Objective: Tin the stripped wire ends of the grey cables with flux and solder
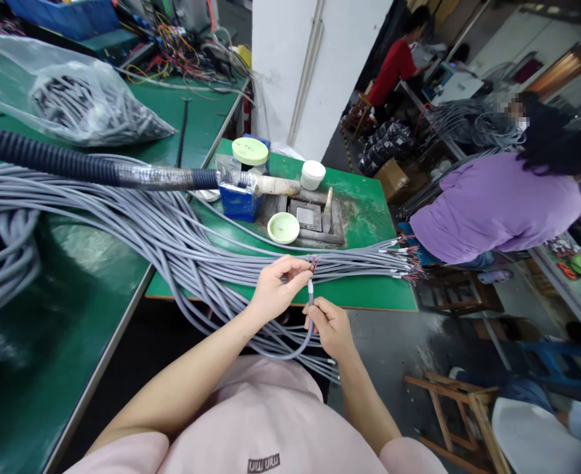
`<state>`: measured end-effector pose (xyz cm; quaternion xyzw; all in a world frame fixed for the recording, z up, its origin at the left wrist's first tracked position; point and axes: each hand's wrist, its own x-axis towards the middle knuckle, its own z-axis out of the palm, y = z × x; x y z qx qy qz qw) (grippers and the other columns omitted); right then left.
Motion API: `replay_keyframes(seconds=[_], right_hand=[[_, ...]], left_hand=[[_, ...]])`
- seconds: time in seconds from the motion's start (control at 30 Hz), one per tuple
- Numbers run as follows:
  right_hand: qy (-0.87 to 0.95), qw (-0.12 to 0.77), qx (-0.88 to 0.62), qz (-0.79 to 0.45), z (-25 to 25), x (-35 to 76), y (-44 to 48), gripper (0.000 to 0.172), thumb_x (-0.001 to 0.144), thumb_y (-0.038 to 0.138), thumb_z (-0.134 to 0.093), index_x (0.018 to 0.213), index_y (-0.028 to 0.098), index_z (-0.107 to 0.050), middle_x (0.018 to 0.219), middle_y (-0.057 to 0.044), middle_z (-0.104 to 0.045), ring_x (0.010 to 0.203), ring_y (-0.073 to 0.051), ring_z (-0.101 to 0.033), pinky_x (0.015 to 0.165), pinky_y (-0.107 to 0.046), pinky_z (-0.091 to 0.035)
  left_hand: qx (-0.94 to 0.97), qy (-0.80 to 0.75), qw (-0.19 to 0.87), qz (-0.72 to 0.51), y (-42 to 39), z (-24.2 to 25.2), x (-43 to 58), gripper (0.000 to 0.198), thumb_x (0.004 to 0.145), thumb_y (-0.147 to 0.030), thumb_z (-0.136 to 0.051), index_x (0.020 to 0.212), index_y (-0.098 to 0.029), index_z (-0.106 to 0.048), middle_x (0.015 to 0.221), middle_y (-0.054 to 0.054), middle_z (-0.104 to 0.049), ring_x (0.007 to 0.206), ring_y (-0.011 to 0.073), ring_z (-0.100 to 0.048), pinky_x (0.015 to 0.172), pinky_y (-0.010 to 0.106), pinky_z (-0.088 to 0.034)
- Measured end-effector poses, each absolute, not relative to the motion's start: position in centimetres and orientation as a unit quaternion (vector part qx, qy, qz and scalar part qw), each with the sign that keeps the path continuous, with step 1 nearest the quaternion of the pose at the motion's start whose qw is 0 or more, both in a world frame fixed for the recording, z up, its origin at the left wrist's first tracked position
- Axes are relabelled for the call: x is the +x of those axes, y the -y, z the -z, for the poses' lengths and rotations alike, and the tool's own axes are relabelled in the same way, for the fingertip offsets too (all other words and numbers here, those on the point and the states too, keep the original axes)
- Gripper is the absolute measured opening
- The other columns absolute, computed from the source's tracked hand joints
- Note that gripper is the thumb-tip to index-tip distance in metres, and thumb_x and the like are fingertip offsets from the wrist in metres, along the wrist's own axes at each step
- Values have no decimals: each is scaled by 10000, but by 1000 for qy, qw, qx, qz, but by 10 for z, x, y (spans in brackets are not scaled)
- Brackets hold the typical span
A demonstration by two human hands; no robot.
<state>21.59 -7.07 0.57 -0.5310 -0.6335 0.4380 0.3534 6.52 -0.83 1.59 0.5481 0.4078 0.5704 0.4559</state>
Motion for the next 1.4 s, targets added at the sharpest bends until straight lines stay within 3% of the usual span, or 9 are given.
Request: replay_keyframes(seconds=[0.17, 0.4, 0.53, 0.7, 0.8, 0.9, 1.0, 1.17, 1.4], right_hand=[[658, 335, -536, -409, -7, 216, 69, 290, 938, 363, -444, 758, 199, -602, 599, 15, -609, 507, -100, -506, 538, -229, -409], [670, 324, -538, -396, -9, 216, 71, 308, 940, 386, -444, 760, 202, -612, 604, 7, -611, 532, -114, -524, 541, -237, -409], [653, 334, -538, -415, -9, 216, 72, 301, 937, 395, -444, 779, 200, -611, 609, 6, -620, 525, -114, -530, 544, -238, -423], [614, 365, -534, -452, -8, 213, 70, 288, 912, 417, -488, 774, 196, -612, 587, 11, -614, 529, -116, -542, 562, -242, -443], [556, 407, -517, -508, -2, 212, 67, 294, 889, 467, -520, 873, 193, -625, 555, 21, -593, 497, -112, -522, 531, -238, -432], [487, 457, -481, -568, 7, 209, 65, 401, 845, 549, -550, 1016, 191, -611, 477, 55, -514, 410, -93, -430, 439, -219, -348], [429, 485, -465, -604, 10, 205, 62, 483, 759, 577, -632, 1035, 181, -616, 421, 96, -403, 344, -68, -315, 364, -203, -266], [370, 529, -480, -594, 4, 201, 61, 373, 709, 493, -688, 888, 165, -687, 353, 107, -346, 305, -52, -263, 332, -200, -269], [372, 597, -474, -529, 7, 209, 61, 238, 696, 392, -719, 789, 177, -765, 350, 70, -444, 326, -66, -377, 364, -205, -342]], left_hand=[[509, -412, 529, -540, 4, -18, 62, 176, 700, -309, -724, 761, -145, -705, 685, 17, -638, 613, 108, -542, 576, 229, -446], [525, -402, 548, -513, 0, -24, 60, 188, 666, -305, -745, 694, -136, -668, 575, -23, -577, 510, 66, -448, 491, 191, -374], [514, -397, 547, -528, 2, -21, 61, 181, 684, -305, -734, 693, -138, -665, 571, -17, -586, 511, 73, -471, 493, 192, -386], [541, -415, 455, -573, 12, -14, 62, 126, 739, -274, -698, 699, -161, -659, 638, -2, -643, 573, 96, -544, 574, 210, -458], [602, -409, 364, -581, 20, -11, 63, 110, 787, -242, -657, 702, -172, -653, 650, 1, -650, 608, 107, -574, 610, 219, -470], [661, -372, 302, -577, 27, -7, 67, 102, 821, -208, -617, 727, -180, -647, 658, 2, -657, 612, 108, -582, 614, 225, -465], [677, -347, 292, -580, 35, -2, 74, 94, 816, -182, -608, 723, -184, -625, 639, -5, -650, 589, 104, -572, 601, 226, -461], [584, -358, 456, -568, 48, 9, 88, 148, 817, -214, -589, 680, -174, -551, 603, -16, -591, 513, 95, -574, 515, 213, -467], [393, -313, 669, -548, 51, 7, 102, 284, 745, -378, -695, 681, -168, -514, 501, -32, -582, 441, 101, -558, 465, 216, -465]])
